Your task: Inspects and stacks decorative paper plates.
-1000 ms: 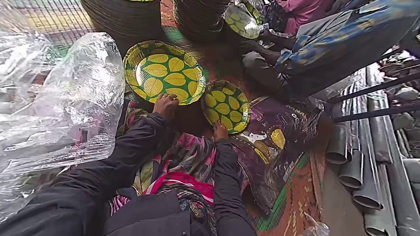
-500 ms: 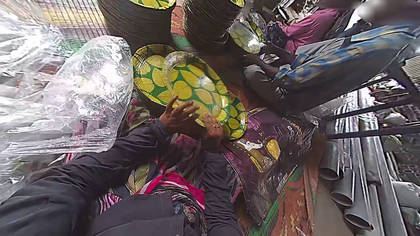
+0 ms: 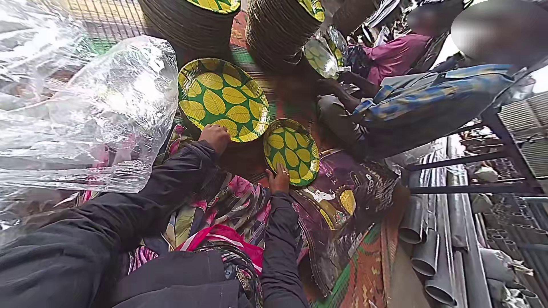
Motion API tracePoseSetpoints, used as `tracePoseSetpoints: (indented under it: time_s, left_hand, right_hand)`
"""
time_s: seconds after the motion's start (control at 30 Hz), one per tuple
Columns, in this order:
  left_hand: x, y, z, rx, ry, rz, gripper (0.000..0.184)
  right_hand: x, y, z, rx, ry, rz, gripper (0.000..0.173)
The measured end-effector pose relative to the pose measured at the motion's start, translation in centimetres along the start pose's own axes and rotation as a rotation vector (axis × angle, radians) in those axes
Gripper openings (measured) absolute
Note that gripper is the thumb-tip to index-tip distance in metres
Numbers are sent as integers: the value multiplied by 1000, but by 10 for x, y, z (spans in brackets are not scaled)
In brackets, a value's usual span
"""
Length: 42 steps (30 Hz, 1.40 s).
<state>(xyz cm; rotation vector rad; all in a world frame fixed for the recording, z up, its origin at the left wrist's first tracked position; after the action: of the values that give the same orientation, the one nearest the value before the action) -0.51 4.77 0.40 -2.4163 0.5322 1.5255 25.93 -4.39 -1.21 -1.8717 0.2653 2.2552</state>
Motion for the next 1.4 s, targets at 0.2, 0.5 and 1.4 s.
tracePoseSetpoints:
  time_s: [0.2,0.5,1.4]
  left_hand:
    - [-14,42,-30,664,-116,-1057,15]
    - [-26,35,-15,418,17,-988,48]
    - [-20,48,-31,748,60,-1252,20]
  right_hand:
    - [-35,25,72,-559,-64,-739,57]
    - [-95,9,65,-438,120,-1049,21]
    - [-79,27,107,-721,32,-942,14]
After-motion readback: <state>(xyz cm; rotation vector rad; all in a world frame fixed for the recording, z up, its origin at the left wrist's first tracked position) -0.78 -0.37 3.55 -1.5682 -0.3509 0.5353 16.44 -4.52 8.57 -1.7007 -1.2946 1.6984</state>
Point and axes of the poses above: each hand's wrist, its own y-axis away from the middle knuckle, its own x-axis out of the palm, z = x × y, the point moved 2 cm from there along -y, towards the middle knuckle, and after that the axes turned 3 degrees about -z, right-handed, at the moved point
